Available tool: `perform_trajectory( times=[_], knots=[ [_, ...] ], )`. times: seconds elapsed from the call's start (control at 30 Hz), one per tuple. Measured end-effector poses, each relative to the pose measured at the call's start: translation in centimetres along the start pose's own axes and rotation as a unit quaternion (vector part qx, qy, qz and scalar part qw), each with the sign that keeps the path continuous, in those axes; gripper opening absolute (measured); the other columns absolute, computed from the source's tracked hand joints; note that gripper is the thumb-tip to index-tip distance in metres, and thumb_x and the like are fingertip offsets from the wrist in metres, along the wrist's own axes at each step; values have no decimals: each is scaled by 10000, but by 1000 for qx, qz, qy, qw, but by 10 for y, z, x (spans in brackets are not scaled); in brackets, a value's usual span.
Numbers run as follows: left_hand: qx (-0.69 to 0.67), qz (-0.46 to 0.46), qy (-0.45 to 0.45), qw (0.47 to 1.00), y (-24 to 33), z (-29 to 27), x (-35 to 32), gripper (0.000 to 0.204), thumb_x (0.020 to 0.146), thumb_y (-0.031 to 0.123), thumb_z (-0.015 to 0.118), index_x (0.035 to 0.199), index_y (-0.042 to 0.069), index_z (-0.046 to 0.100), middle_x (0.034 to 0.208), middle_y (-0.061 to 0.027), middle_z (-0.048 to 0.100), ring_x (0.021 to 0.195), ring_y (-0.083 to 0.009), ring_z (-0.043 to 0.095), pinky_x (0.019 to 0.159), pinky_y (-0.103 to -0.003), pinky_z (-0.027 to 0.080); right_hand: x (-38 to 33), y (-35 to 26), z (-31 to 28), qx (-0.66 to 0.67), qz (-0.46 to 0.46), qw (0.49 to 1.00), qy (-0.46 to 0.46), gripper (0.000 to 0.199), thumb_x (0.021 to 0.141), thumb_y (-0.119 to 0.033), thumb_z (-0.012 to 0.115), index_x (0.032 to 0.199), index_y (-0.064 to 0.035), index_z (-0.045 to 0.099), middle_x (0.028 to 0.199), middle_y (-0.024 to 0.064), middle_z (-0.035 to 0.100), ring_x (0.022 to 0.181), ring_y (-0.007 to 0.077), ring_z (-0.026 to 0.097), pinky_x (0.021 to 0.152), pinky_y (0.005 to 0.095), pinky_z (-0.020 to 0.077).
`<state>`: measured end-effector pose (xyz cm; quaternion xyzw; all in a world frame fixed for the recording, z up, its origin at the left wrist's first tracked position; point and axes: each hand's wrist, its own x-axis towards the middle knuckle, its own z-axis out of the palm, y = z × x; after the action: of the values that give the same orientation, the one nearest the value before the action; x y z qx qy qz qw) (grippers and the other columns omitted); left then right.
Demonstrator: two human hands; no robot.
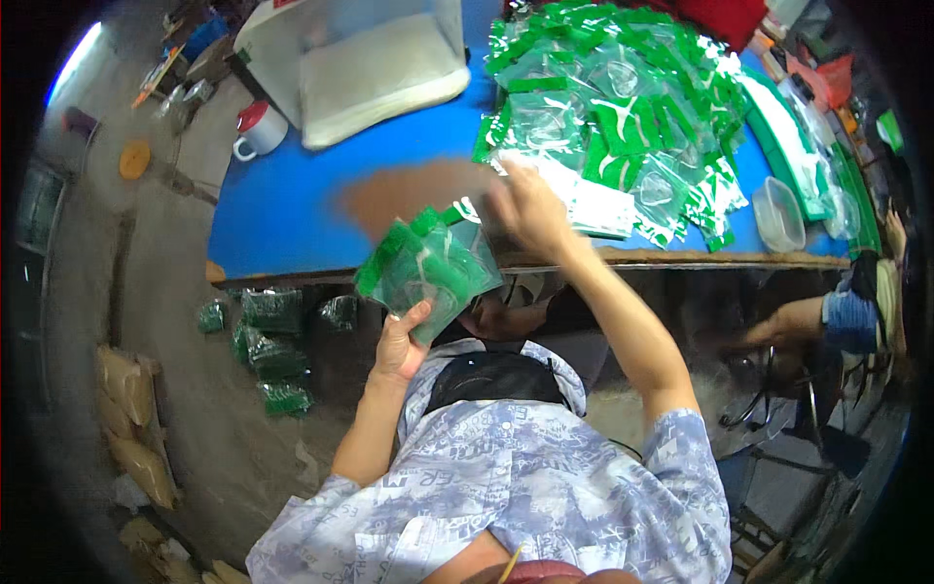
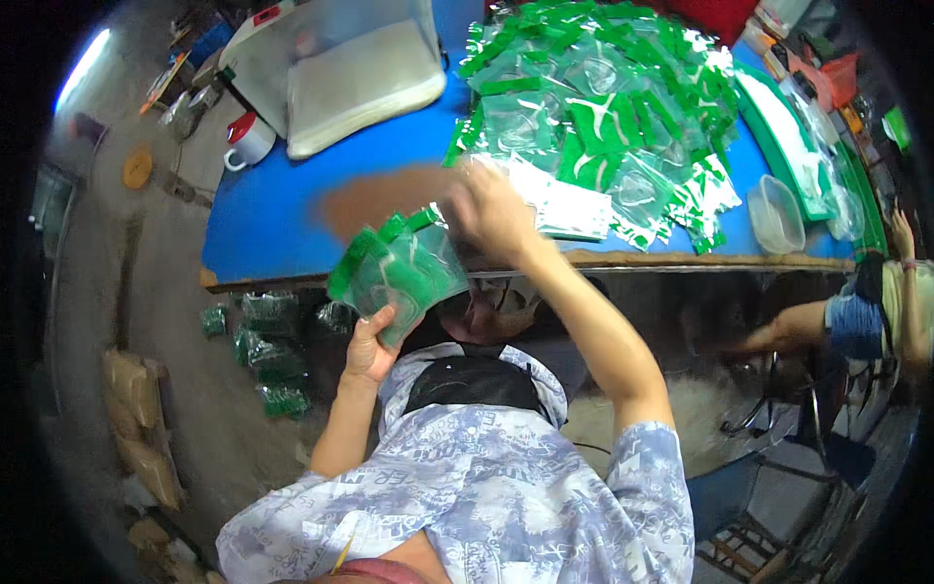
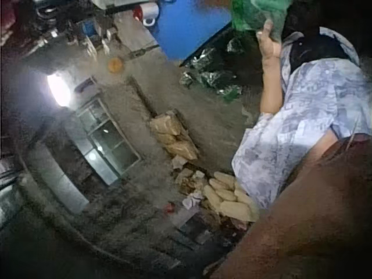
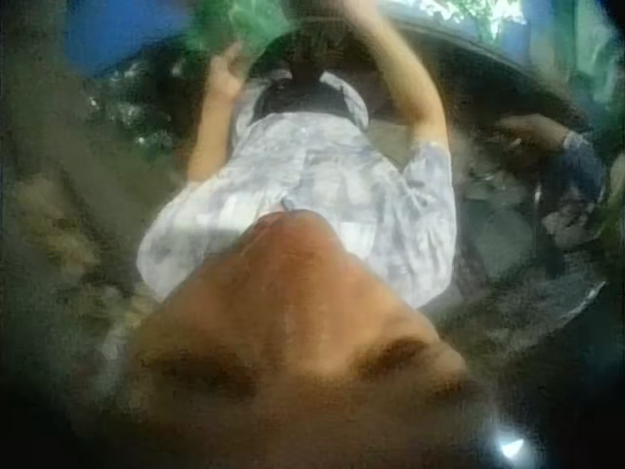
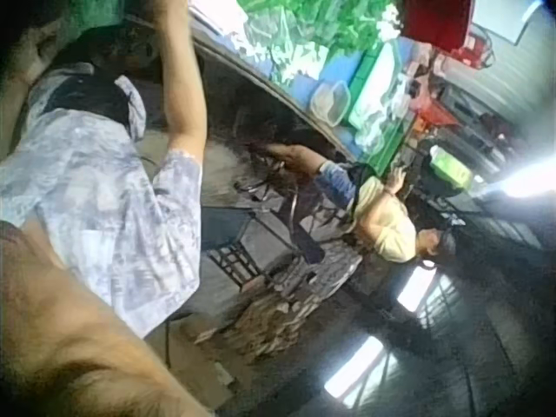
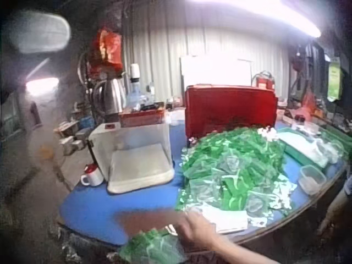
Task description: Organizing small green packets into stacks and placing them into larger clear plastic bags for bulk packaging.
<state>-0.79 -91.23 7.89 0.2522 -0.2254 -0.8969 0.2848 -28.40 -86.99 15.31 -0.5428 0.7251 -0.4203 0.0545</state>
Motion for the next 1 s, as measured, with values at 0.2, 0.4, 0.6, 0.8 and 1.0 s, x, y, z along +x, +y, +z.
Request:
perform_trajectory(
  times=[0.2,0.4,0.6,0.8,1.0],
  knots=[
    [-91,-9,-27,995,1,-10,2,637,796,13,744,1362,6,451,1343,-160,552,1277,-347,512,1101,-548,414,-16,41,15,-288,-63,955,-38,672,915,-499,558,1364,-4,488,1469,238,411,1400,417,321,1126,615,224],
    [-85,-13,12,996,2,-1,2,515,862,25,674,1337,7,477,1356,-159,550,1279,-346,512,1115,-553,397,-46,-1,11,-43,-129,987,-90,442,901,-180,603,1310,-32,525,1303,222,539,1144,386,569,1021,471,414],
    [-98,-15,-30,995,3,-6,-8,502,848,26,653,1326,8,502,1360,-169,554,1288,-373,499,1123,-623,346,35,50,17,-425,92,900,-19,948,847,-699,503,1403,65,426,1477,301,371,1426,446,246,1149,629,123],
    [-132,18,-2,991,5,-32,-14,523,835,-11,663,1329,-12,492,1371,-173,542,1304,-374,479,1132,-571,368,-27,-23,49,-222,-122,967,-17,552,881,-386,620,1291,-26,544,1199,229,515,1226,408,442,1077,588,283],
    [-161,29,11,987,7,-10,-9,504,870,4,656,1339,-8,472,1354,-174,552,1313,-365,475,1132,-583,360,-43,-35,55,-85,-168,976,-114,346,822,-149,639,1155,-55,618,1084,169,557,1074,344,518,903,437,429]
  ],
)
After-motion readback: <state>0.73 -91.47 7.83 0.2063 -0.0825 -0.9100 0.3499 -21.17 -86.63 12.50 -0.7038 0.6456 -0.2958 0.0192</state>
